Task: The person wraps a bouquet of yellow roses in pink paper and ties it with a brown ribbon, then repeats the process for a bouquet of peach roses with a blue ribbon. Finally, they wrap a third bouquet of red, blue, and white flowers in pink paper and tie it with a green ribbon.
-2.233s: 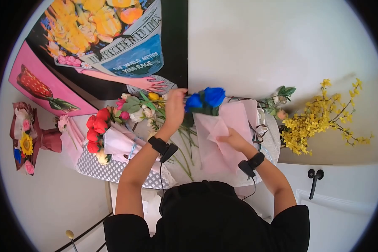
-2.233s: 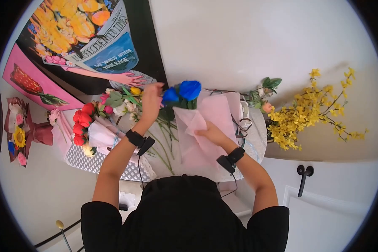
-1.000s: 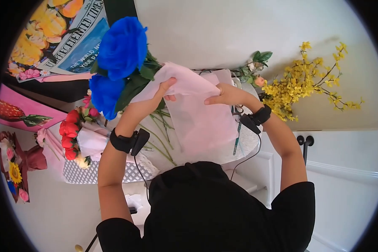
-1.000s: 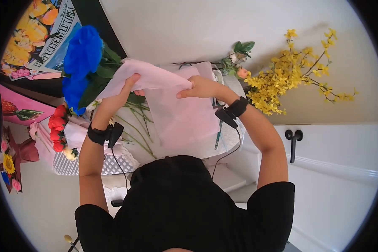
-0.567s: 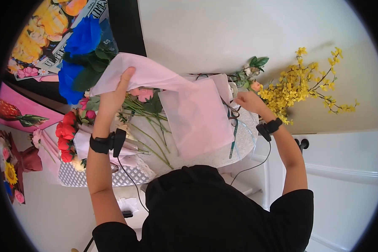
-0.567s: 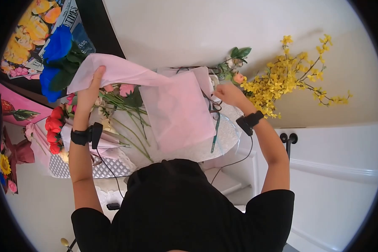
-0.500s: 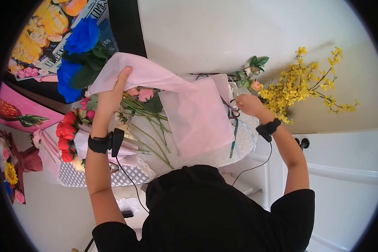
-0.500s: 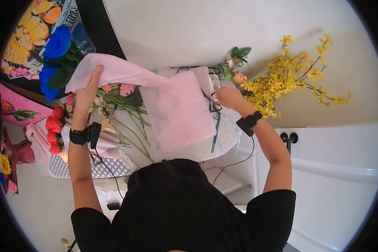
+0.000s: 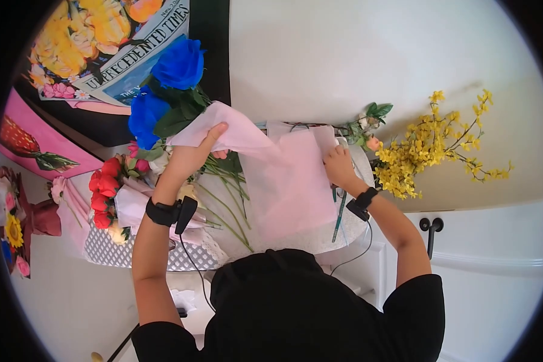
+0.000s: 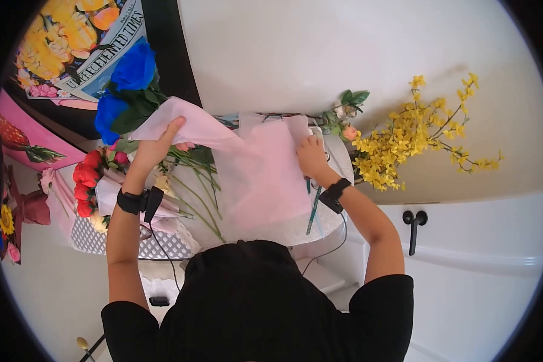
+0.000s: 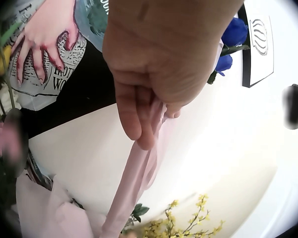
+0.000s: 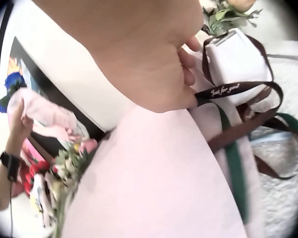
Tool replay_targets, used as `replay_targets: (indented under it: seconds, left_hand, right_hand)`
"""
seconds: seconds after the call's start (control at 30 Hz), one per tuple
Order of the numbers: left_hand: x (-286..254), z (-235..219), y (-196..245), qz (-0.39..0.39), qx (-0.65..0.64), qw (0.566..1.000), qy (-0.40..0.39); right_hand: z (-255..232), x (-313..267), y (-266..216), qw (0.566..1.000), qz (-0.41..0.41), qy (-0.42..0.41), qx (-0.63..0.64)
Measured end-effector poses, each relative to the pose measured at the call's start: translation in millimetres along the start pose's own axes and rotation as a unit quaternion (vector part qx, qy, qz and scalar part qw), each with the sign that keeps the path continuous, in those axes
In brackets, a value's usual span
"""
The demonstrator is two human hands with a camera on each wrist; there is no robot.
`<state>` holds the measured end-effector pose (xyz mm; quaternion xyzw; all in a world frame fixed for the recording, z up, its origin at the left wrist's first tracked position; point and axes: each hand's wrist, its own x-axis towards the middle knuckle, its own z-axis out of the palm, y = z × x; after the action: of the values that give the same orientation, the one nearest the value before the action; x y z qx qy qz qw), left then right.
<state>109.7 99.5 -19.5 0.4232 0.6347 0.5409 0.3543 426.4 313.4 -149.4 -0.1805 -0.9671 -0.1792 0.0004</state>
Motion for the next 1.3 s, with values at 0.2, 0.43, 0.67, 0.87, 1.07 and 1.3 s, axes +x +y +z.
replay_targets:
  seconds: [0.2, 0.43, 0.67, 0.87, 1.07, 1.3]
  left_hand:
    - [-2, -5, 23, 0.009, -0.011, 1.000, -0.026]
    - [8, 0, 39, -0.026, 0.021, 0.994, -0.101]
    - [0, -2, 24, -0.024, -0.015, 0.995, -0.092]
    - [2, 1, 35, -0.023, -0.059, 0.994, -0.087]
    - [23, 45, 58, 0.012, -0.049, 0.971, -0.235]
    - [23, 47, 52, 0.110, -0.058, 0.957, -0.262]
  right_hand:
    - [-83, 33, 35, 0.677, 0.164, -0.020, 0.717]
    - [-141, 57, 45, 0.763, 0.171, -0.133, 0.608]
    - [-88, 40, 63, 0.921, 0.149, -0.007, 0.360]
    - [-145, 53, 61, 0.842, 0.228, -0.032, 0.487]
    - [-181, 88, -4, 0.751, 0.033, -0.183, 0.633]
    - [-159, 79, 4, 0.217, -0.017, -0.376, 0.901]
